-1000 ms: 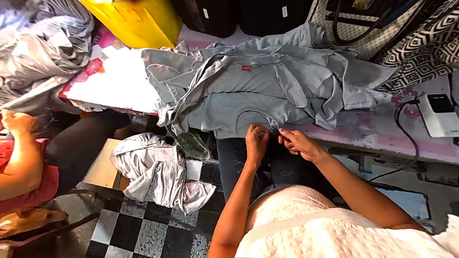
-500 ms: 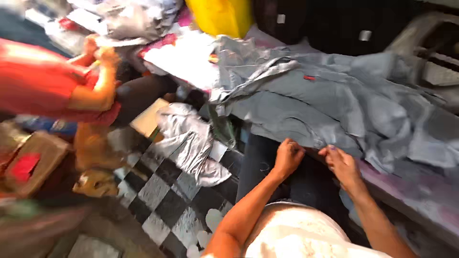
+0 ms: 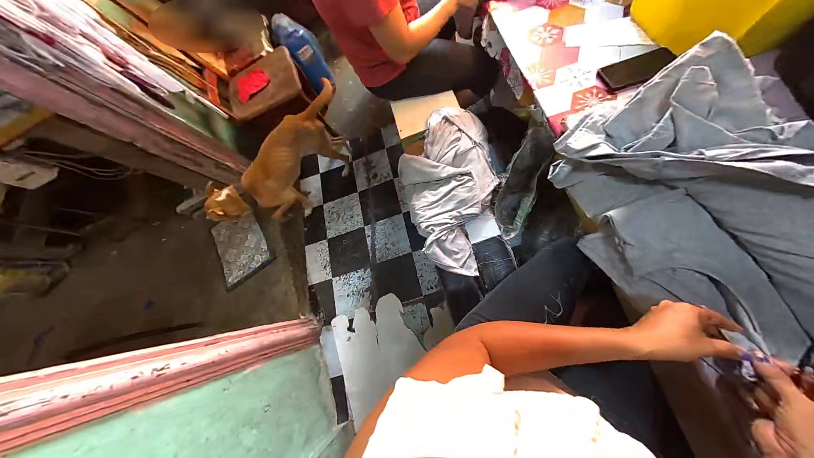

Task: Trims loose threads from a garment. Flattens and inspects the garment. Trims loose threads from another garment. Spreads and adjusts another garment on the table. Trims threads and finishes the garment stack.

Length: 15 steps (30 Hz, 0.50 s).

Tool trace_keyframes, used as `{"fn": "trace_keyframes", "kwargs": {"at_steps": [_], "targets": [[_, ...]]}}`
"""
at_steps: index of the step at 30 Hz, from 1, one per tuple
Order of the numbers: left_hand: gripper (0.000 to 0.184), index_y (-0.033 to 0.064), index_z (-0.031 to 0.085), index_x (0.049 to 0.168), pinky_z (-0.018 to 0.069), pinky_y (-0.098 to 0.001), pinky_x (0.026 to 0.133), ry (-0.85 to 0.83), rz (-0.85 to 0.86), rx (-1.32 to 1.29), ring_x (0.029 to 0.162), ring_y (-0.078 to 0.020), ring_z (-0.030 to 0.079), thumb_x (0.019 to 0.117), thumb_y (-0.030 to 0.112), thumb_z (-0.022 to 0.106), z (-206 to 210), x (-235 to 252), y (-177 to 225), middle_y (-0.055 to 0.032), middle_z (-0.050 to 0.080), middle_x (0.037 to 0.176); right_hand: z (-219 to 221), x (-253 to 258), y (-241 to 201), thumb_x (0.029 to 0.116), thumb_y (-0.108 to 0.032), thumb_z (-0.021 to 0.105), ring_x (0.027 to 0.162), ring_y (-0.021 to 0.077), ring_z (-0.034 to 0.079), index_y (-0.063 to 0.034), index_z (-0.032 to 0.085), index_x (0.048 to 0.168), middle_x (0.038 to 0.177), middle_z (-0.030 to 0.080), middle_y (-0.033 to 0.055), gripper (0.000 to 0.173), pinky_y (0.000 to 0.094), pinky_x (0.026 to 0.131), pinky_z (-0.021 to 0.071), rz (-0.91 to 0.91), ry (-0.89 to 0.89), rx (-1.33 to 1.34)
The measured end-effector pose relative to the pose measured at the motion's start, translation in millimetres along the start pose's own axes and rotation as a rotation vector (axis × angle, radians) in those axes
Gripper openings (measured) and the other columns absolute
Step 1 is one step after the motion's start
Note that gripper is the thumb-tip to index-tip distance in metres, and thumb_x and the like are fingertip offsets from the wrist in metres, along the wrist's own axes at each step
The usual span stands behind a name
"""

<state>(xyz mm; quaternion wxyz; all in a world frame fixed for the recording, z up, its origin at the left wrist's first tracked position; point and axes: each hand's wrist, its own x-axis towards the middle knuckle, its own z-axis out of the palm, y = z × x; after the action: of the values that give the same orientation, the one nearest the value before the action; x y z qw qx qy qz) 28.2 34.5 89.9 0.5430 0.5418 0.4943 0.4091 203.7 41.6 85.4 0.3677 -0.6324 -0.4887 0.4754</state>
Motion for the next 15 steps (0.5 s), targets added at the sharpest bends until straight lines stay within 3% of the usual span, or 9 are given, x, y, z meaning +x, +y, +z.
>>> {"fn": "trace_keyframes", "kwargs": {"at_steps": [4, 7, 8, 12, 15], "targets": [[0.037, -0.0067, 0.067, 0.128, 0.0515, -0.0491, 0.096, 0.002, 0.027, -0.045, 0.099, -0.0357, 0.070, 0.0939, 0.006, 0.072, 22.1, 11.6, -0.5, -0.0269, 0.073, 0.107, 4.3, -6.4, -3.2, 0.1066, -0.012, 0.050, 0.042, -0.0038, 0.042, -0.0175, 0.056, 0.092, 0.055, 0.049, -0.0155, 0.017, 0.0128, 0.043, 0.0398, 0.130, 0.014, 0.204], [0.019, -0.0055, 0.075, 0.112, 0.0569, -0.0392, 0.075, 0.044, 0.052, -0.054, 0.075, -0.0252, 0.070, 0.0973, 0.003, 0.066, 26.7, 14.7, -8.6, -0.0199, 0.075, 0.091, 0.7, -1.1, 5.6, 0.1080, -0.012, 0.046, 0.039, -0.0016, 0.040, -0.0168, 0.057, 0.085, 0.050, 0.046, -0.0128, 0.025, 0.0147, 0.042, 0.0403, 0.177, -0.027, 0.307], [0.016, -0.0060, 0.076, 0.107, 0.0563, -0.0385, 0.074, 0.040, 0.078, -0.032, 0.074, -0.0245, 0.069, 0.0975, 0.001, 0.065, 25.2, 15.6, -12.0, -0.0193, 0.074, 0.089, 0.1, 0.5, 8.7, 0.1080, -0.012, 0.046, 0.040, -0.0007, 0.040, -0.0170, 0.057, 0.084, 0.050, 0.046, -0.0125, 0.027, 0.0157, 0.044, 0.0413, 0.192, -0.044, 0.315], [0.016, -0.0068, 0.075, 0.101, 0.0540, -0.0467, 0.087, 0.026, 0.153, 0.146, 0.092, -0.0314, 0.071, 0.0981, 0.001, 0.061, 16.3, 12.0, -19.7, -0.0203, 0.074, 0.094, 0.9, 4.8, 19.1, 0.1079, -0.014, 0.048, 0.039, 0.0001, 0.042, -0.0177, 0.057, 0.080, 0.048, 0.045, -0.0123, 0.030, 0.0164, 0.044, 0.0429, 0.192, -0.078, 0.310], [0.019, -0.0048, 0.073, 0.106, 0.0535, -0.0528, 0.087, -0.003, 0.071, 0.253, 0.096, -0.0348, 0.071, 0.1009, 0.006, 0.058, 9.6, 4.7, -20.2, -0.0199, 0.074, 0.098, 12.4, -3.2, 12.0, 0.1070, -0.014, 0.051, 0.040, -0.0023, 0.040, -0.0181, 0.057, 0.084, 0.050, 0.044, -0.0144, 0.024, 0.0141, 0.043, 0.0410, 0.150, -0.076, 0.202]]}}
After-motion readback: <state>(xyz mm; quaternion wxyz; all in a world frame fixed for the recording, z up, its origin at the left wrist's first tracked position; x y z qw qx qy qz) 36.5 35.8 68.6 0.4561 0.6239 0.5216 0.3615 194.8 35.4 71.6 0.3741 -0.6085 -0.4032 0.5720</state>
